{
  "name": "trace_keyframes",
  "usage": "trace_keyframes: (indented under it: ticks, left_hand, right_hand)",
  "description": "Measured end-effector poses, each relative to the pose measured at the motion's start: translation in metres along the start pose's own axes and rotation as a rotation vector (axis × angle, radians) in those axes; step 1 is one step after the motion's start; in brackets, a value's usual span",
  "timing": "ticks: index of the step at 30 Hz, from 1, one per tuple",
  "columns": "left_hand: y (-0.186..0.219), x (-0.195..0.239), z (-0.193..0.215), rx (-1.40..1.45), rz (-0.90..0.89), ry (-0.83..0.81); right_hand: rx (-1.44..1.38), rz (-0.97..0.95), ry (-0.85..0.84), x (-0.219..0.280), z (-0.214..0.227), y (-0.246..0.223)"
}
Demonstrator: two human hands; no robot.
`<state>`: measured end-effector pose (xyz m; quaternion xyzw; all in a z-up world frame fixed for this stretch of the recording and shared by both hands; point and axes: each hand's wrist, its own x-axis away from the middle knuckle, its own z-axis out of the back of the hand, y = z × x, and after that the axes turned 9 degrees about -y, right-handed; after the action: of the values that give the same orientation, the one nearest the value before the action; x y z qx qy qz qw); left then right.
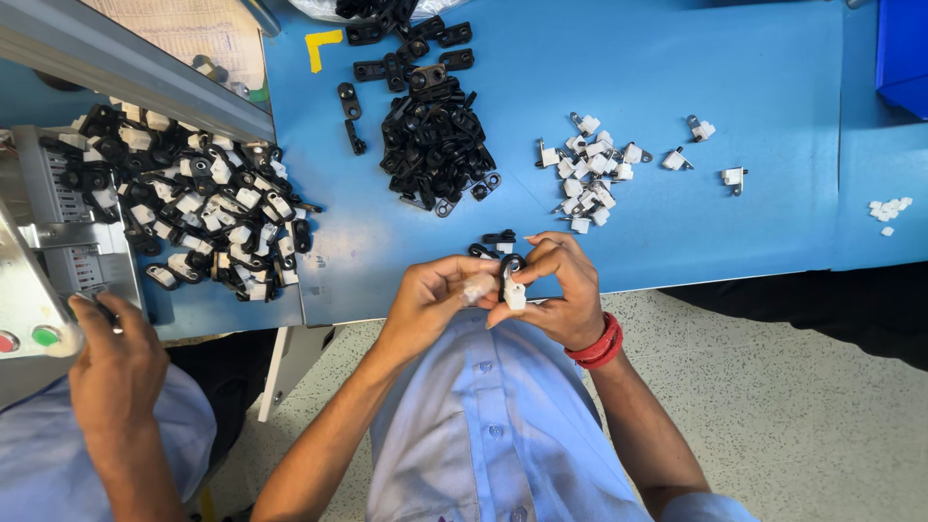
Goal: The person assembles small electrical components by hand, repeatedly picking up black and white plastic parts from a blue workbench and snapping them together. The person places the assembled units into a pile on the table.
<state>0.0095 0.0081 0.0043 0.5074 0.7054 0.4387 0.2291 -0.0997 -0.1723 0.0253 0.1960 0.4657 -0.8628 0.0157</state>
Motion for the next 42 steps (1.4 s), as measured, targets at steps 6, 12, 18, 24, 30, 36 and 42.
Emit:
trace_keyframes:
  ticks: [6,12,18,24,30,36,42]
  left_hand:
    - [0.005,-0.001,0.003,-0.26,0.039,0.179]
    - [0.003,0.001,0.017,-0.044,-0.029,0.123]
    - [-0.023,0.011,0.03,-0.218,-0.039,0.177]
    - [-0.051,0.026,0.043,-1.149,-0.074,0.347]
    - [-0.06,0.017,0.037,-1.302,-0.036,0.468]
    - [-0.079,-0.081,0.052,-1.706,-0.393,0.295]
    - [-0.063,-0.098,0.052,-1.775,-0.309,0.123]
  right_hand:
    - [0.145,-0.01,-0.055,-0.005,-0.011,-0.008]
    - [0.031,-0.213,-0.03,-0.006,-0.019,-0.012]
    - [0.027,-0.24,-0.232,0.003,-0.036,-0.003]
    - [0.419,-0.218,-0.224,-0.005,-0.026,0.07]
    - [0.829,-0.143,-0.165,-0.045,0.009,0.158]
    - [0.59,-0.129,-0.286,-0.035,0.016,0.165]
    - [0.589,-0.171,-0.067,-0.018,0.027,0.139]
